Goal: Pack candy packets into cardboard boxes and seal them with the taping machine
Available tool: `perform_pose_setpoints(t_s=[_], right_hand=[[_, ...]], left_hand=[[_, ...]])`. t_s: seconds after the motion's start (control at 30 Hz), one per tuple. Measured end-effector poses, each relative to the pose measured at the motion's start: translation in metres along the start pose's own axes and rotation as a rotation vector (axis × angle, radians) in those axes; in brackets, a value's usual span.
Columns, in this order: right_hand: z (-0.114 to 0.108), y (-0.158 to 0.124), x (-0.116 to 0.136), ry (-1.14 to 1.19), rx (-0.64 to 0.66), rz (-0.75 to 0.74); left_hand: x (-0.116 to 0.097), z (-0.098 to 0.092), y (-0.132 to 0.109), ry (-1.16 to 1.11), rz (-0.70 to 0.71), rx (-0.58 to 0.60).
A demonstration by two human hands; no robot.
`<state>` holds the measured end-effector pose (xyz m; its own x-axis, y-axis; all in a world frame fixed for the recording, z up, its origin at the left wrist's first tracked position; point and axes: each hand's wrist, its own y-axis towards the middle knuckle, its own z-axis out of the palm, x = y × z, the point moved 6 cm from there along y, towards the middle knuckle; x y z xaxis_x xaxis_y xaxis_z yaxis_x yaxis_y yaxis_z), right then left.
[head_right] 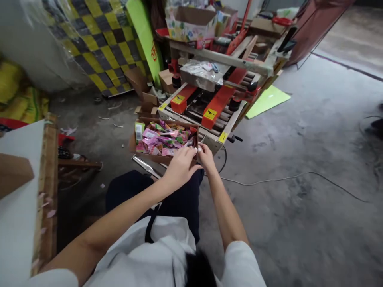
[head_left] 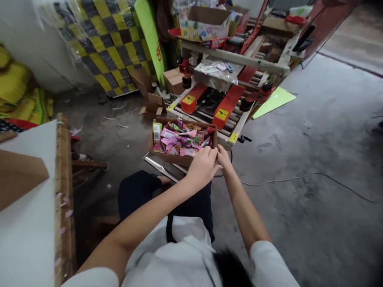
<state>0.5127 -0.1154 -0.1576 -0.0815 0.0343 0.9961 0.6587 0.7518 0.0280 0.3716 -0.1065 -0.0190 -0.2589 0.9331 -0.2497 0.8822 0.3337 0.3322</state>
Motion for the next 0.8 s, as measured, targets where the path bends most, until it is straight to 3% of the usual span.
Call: perform_pose_setpoints(t_s=[0.07,0.13,0.17,0.23,0.3,0.33,0.43,0.6,0.7,0.8], right_hand=[[-0.010,-0.006,0.003,0.106,-0.068,0.040],[-0.017,-0.010,0.015,0.257,-0.080,0.060],[-0.019,-0.010,0.025,0.315,-0.053,0.051],[-0.018,-0.003,0.050,0.337,0.055,-0.013],[-0.010,0.007,0.075,0.249,0.203,-0.077],[-0.005,0.012,0.084,0.180,0.274,-0.097],[0.015,0.025,0.102,-0.120,0.441,-0.137],[0.046,0.029,0.112,-0.706,0.593,-0.202],[0.060,0.030,0.110,-0.970,0.616,-0.203],[0.072,0.032,0.105,-1.193,0.649,-0.183]], left_hand=[[0.026,-0.042,-0.030,-0.022,0.128,-0.307],[0.075,-0.086,-0.057,0.040,0.181,-0.565],[0.107,-0.103,-0.064,0.061,0.131,-0.637],[0.178,-0.116,-0.059,-0.035,-0.064,-0.601],[0.222,-0.100,-0.036,-0.130,-0.094,-0.327],[0.232,-0.087,-0.023,-0.156,-0.054,-0.177],[0.220,-0.056,0.006,-0.098,0.155,0.161],[0.175,-0.025,0.022,0.060,0.404,0.492],[0.174,0.001,0.023,0.089,0.421,0.588],[0.179,0.022,0.021,0.102,0.407,0.611]])
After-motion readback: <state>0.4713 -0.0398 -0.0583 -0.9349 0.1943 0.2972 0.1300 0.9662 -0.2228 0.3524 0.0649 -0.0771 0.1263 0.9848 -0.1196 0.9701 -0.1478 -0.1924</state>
